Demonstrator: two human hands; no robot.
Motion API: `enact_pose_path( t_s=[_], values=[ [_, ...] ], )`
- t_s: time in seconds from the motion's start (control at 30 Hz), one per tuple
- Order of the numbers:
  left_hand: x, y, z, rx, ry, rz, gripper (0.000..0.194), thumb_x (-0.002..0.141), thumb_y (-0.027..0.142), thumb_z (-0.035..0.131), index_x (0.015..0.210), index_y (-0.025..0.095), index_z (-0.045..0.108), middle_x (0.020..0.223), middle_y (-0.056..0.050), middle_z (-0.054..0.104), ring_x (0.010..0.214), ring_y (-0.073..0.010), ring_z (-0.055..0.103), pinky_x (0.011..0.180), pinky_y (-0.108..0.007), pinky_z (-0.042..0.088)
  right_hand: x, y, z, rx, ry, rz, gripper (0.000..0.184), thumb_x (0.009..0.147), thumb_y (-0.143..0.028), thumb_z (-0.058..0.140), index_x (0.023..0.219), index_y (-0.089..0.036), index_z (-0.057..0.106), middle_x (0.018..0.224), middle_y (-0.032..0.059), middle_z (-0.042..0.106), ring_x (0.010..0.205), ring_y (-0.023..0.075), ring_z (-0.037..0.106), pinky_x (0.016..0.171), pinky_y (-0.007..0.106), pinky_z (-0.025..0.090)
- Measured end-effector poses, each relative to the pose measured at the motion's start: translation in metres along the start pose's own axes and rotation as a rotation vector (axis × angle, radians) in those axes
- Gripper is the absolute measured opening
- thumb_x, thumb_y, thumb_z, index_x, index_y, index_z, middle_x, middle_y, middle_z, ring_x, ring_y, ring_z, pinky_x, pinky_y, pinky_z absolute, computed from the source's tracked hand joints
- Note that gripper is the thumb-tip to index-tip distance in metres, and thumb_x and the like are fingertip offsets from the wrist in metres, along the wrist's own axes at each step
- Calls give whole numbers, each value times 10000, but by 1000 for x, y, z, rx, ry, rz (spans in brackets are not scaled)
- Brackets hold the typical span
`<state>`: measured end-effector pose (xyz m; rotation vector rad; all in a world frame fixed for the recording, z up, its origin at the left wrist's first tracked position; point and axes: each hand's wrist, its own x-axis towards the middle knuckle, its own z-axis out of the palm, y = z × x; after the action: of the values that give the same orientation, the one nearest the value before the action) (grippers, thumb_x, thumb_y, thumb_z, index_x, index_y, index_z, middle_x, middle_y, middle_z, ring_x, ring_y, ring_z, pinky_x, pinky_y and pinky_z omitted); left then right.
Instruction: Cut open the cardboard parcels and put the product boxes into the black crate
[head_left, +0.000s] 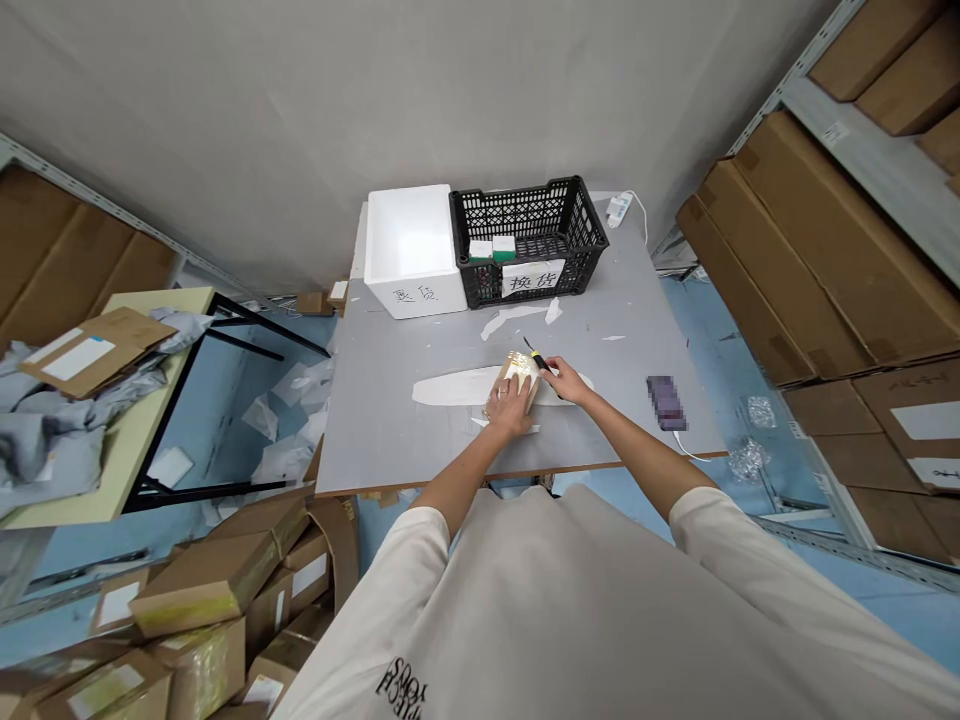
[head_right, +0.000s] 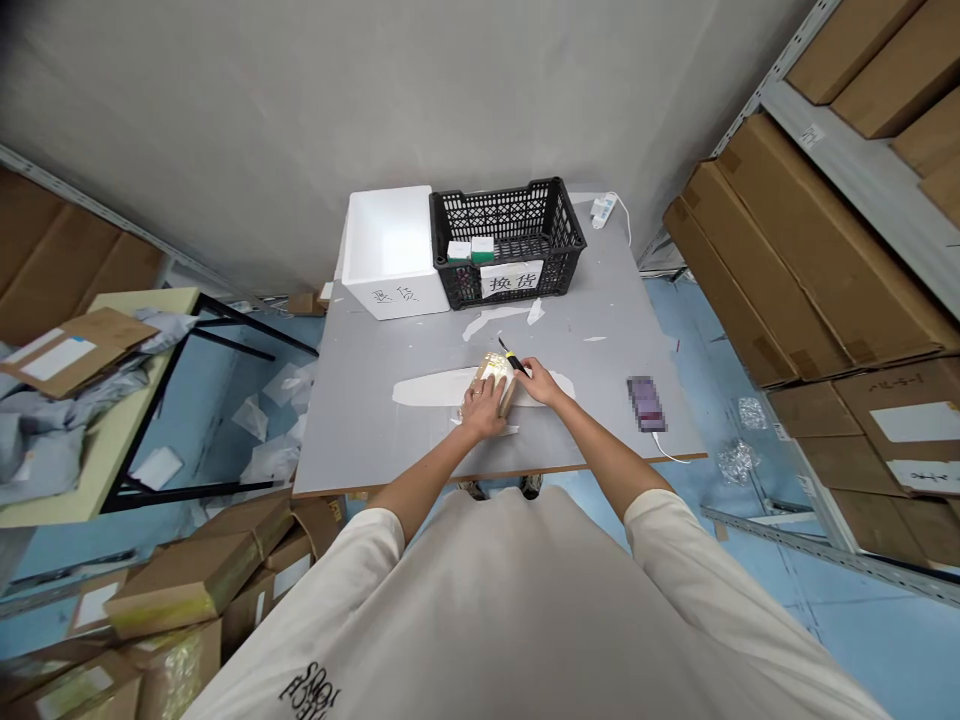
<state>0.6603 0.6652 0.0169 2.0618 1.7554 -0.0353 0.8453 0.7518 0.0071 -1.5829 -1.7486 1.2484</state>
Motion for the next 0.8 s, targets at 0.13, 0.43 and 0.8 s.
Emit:
enact_pose_path(
  t_s=[0.13,0.43,0.8],
  values=[
    [1,-33,-9,80,-60,137,1072,761,107,711,1653,302,150,1751,-123,135,1617,-327,105,1262,-625,144,-5,1,8,122,-26,81,289,867,-425,615,1083,-244,549,1101,51,722,1032,199,683,990,391,522],
    [-1,-46,-23,75,98,136,586,899,294,645,1456,241,474,1506,-132,503,1420,-318,424,1195,-496,295,-27,-10,16,470,-214,270,277,860,-414,699,991,-246,522,965,76,770,926,219,752,836,356,599],
    [20,-28,-28,111,48,69,419,859,342,747,1222,202,590,1306,-140,615,1261,-331,541,1090,-463,346,-19,18,-30,210,-233,233,237,936,-448,620,929,-214,655,898,55,761,635,145,681,511,230,523]
  ],
)
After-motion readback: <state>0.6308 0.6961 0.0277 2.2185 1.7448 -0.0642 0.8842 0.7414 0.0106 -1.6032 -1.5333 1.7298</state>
